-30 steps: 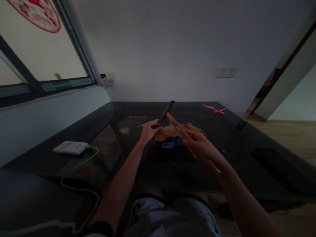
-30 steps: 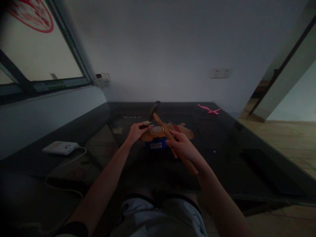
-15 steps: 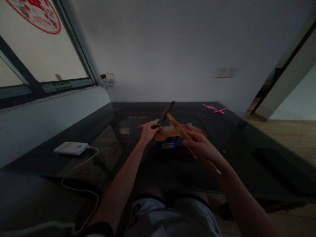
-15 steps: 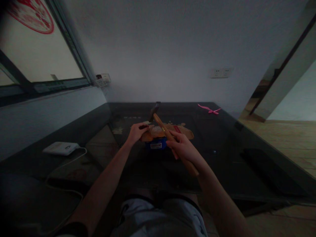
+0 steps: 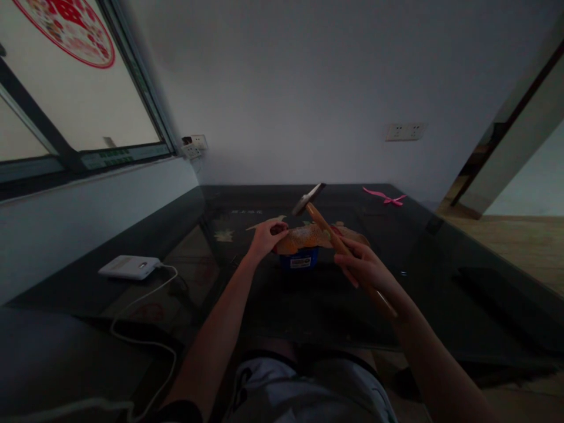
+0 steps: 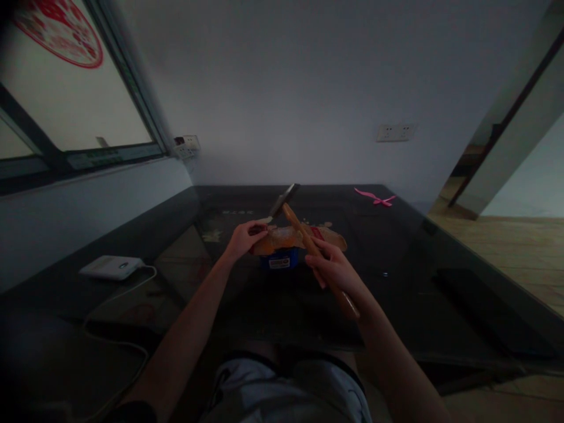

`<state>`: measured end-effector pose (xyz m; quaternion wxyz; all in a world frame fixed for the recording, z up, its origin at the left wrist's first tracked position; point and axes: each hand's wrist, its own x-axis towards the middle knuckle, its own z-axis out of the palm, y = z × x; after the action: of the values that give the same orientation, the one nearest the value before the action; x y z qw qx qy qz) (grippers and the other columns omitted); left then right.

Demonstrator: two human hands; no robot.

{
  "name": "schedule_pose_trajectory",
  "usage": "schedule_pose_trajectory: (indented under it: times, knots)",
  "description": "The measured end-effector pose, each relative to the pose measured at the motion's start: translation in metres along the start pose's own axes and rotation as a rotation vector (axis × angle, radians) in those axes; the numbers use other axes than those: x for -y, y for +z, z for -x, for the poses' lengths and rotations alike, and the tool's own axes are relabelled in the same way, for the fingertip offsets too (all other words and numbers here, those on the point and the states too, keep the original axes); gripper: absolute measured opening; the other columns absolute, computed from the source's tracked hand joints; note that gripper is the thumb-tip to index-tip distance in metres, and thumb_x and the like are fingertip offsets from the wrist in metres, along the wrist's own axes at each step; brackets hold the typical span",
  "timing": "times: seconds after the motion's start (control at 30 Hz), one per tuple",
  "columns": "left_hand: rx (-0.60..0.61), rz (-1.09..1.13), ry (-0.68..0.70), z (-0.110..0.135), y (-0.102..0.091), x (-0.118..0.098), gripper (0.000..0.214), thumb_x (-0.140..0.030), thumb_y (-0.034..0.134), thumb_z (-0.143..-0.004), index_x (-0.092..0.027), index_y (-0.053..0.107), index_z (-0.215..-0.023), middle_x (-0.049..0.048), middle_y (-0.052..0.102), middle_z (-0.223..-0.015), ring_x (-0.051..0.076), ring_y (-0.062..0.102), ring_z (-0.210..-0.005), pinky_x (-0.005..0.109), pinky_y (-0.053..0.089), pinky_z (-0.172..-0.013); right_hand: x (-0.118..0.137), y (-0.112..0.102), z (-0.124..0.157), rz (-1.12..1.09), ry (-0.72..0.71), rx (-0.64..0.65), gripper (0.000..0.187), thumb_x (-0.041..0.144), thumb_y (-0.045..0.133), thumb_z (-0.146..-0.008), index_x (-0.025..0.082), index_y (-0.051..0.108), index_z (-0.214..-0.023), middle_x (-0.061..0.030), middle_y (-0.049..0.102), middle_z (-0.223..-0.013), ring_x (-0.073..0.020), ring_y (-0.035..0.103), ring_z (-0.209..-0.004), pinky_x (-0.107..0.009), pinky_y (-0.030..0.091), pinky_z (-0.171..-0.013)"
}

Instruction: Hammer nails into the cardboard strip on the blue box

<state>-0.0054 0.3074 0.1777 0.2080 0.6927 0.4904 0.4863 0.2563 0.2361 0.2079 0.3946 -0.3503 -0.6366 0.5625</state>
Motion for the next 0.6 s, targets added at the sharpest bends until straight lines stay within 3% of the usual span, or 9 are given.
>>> schedule_pose_trajectory:
  times: [0.1, 0.2, 0.3, 0.4, 0.5, 0.6]
  knots:
    - [-0.039, -0.036, 0.045, 0.005, -0.016, 0.001, 0.034, -0.023, 0.063, -0.075, -0.015, 0.061, -0.107, 0.009, 0.067, -0.099, 0.016, 0.064, -0.086, 0.029, 0.051, -0.078, -0.01, -0.004, -0.003, -0.076, -0.048, -0.043, 0.066, 0.033, 0.063, -0.074, 0.014, 0.039, -0.132, 0.0075, 0.049, -0.056, -0.0052, 0.039, -0.031, -0.019, 0.026, -0.028]
    - [-0.118, -0.163, -0.004, 0.016, -0.049, 0.017, 0.029, -0.024, 0.056, -0.079, -0.016, 0.06, -0.107, 0.0082, 0.066, -0.1, 0.016, 0.064, -0.086, 0.028, 0.05, -0.078, -0.017, -0.005, -0.007, -0.164, -0.121, -0.062, 0.063, 0.035, 0.064, -0.074, 0.015, 0.041, -0.128, 0.0083, 0.047, -0.055, -0.0048, 0.038, -0.029, -0.019, 0.023, -0.029]
    - [-0.11, -0.477, -0.23, 0.035, -0.089, 0.045, 0.018, -0.024, 0.054, -0.08, -0.017, 0.063, -0.094, 0.0061, 0.068, -0.091, 0.016, 0.064, -0.082, 0.027, 0.049, -0.077, -0.022, -0.005, -0.009, -0.272, -0.197, -0.056, 0.058, 0.035, 0.066, -0.073, 0.019, 0.044, -0.124, 0.0071, 0.049, -0.062, -0.0039, 0.039, -0.029, -0.02, 0.021, -0.029]
    - [0.069, -0.768, -0.481, 0.054, -0.116, 0.068, 0.018, -0.031, 0.059, -0.077, -0.017, 0.065, -0.085, 0.0081, 0.069, -0.09, 0.02, 0.064, -0.085, 0.028, 0.048, -0.074, -0.025, -0.004, -0.007, -0.379, -0.237, -0.033, 0.053, 0.033, 0.064, -0.077, 0.025, 0.044, -0.125, 0.0064, 0.048, -0.066, -0.0031, 0.037, -0.031, -0.02, 0.02, -0.03]
    - [0.194, -0.875, -0.6, 0.062, -0.121, 0.074, 0.023, -0.039, 0.061, -0.074, -0.018, 0.066, -0.083, 0.0091, 0.069, -0.092, 0.023, 0.064, -0.086, 0.028, 0.048, -0.072, -0.024, -0.001, -0.004, -0.46, -0.228, -0.016, 0.046, 0.032, 0.06, -0.08, 0.028, 0.045, -0.123, 0.0057, 0.046, -0.068, -0.0026, 0.035, -0.034, -0.019, 0.019, -0.031]
    - [0.233, -0.962, -0.634, 0.06, -0.113, 0.066, 0.019, -0.034, 0.059, -0.075, -0.019, 0.066, -0.083, 0.0114, 0.068, -0.095, 0.025, 0.065, -0.088, 0.031, 0.048, -0.072, -0.021, 0.002, 0.0, -0.471, -0.208, -0.004, 0.042, 0.032, 0.059, -0.081, 0.028, 0.047, -0.12, 0.0062, 0.043, -0.065, -0.0028, 0.033, -0.035, -0.019, 0.018, -0.032]
